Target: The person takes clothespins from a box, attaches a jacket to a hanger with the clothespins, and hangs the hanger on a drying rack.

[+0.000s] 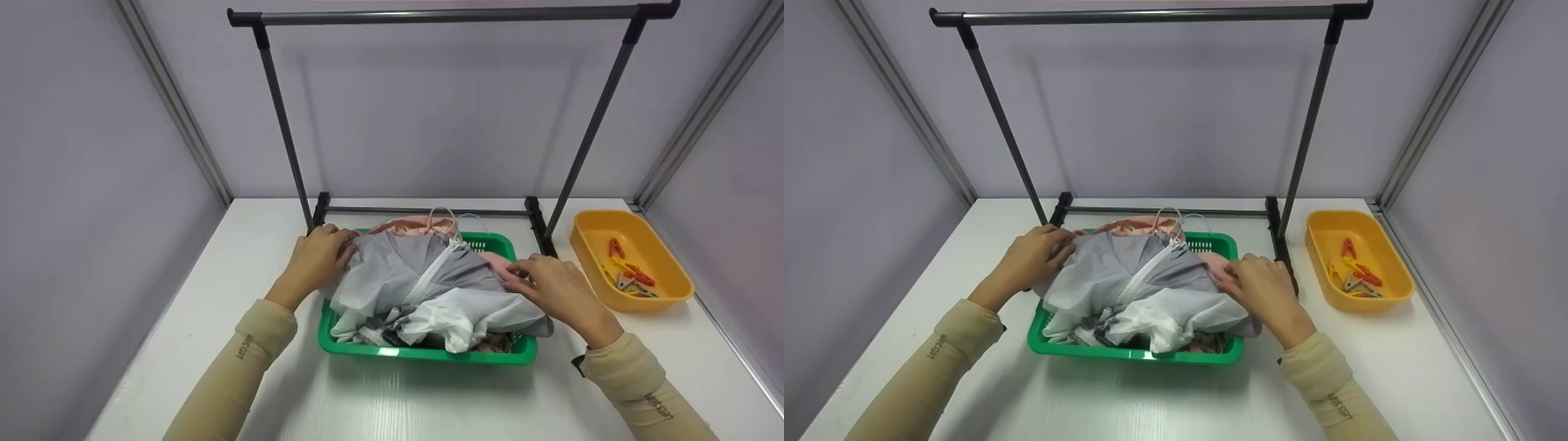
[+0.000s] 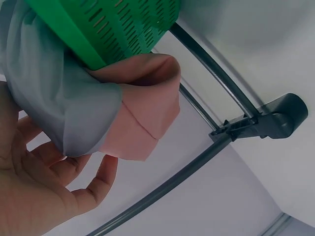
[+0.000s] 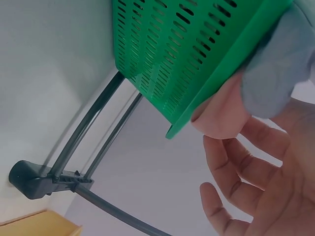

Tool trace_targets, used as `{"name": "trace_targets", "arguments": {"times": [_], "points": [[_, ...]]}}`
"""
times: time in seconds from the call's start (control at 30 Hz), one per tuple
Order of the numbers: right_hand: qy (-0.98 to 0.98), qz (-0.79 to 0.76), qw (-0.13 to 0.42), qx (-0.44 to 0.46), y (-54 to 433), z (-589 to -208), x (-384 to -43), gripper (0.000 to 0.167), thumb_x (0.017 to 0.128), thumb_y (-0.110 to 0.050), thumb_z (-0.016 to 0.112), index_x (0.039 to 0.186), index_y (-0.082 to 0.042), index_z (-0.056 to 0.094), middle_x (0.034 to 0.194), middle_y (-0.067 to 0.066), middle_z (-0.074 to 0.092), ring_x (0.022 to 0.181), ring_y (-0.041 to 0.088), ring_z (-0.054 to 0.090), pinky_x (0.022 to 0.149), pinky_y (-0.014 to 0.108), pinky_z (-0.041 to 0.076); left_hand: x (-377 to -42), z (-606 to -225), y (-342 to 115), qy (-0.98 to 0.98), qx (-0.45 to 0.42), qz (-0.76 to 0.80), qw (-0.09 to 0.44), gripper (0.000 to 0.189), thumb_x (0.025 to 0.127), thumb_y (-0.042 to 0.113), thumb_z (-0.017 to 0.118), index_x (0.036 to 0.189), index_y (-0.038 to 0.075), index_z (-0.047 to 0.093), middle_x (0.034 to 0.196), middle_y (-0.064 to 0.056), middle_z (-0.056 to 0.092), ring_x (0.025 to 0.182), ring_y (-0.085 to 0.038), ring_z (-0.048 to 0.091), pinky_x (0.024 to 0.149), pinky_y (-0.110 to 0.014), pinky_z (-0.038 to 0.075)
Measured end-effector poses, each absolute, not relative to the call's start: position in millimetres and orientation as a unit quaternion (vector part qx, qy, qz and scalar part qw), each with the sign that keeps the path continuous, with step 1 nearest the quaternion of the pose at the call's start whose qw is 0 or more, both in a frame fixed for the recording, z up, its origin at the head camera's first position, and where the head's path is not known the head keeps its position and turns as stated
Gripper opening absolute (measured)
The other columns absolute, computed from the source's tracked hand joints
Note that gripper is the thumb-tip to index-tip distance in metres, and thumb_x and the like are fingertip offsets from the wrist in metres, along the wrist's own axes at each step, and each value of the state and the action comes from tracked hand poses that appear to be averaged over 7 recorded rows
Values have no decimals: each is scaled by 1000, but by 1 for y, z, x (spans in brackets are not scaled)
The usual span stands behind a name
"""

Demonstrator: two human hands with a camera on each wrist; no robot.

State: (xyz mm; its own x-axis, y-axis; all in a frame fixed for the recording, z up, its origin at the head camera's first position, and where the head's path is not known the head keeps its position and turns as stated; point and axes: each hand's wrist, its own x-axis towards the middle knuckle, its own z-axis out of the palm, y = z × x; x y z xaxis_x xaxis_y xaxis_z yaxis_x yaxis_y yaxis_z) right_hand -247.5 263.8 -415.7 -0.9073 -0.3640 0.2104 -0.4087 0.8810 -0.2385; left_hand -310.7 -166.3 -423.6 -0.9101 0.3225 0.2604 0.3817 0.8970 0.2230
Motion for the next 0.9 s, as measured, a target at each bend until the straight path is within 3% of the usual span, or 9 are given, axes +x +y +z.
{"name": "trace_targets", "arguments": {"times": [0.17,0.4,0.9], "points": [[-964,148,81,207,263,-417,-249,27,98,-29,80,112,-6,81,86,5,72,74,20,63,68,42,53,-311,-424,-166,-968,-184,-132,104,31,109,35,63,130,14,73,123,-17,71,120,-41,66,92,-64,56],[-963,168,66,200,262,-418,-251,24,98,-28,80,107,-7,83,82,3,71,72,16,61,66,37,50,-314,-428,-167,-968,-187,-132,99,30,108,35,65,127,12,74,121,-17,72,117,-41,67,90,-64,57],[-966,174,64,181,262,-419,-250,24,98,-30,80,106,-8,82,87,5,74,76,20,65,69,42,54,-316,-435,-166,-963,-197,-135,125,24,105,28,71,124,13,74,116,-17,69,109,-41,67,85,-64,57]]}}
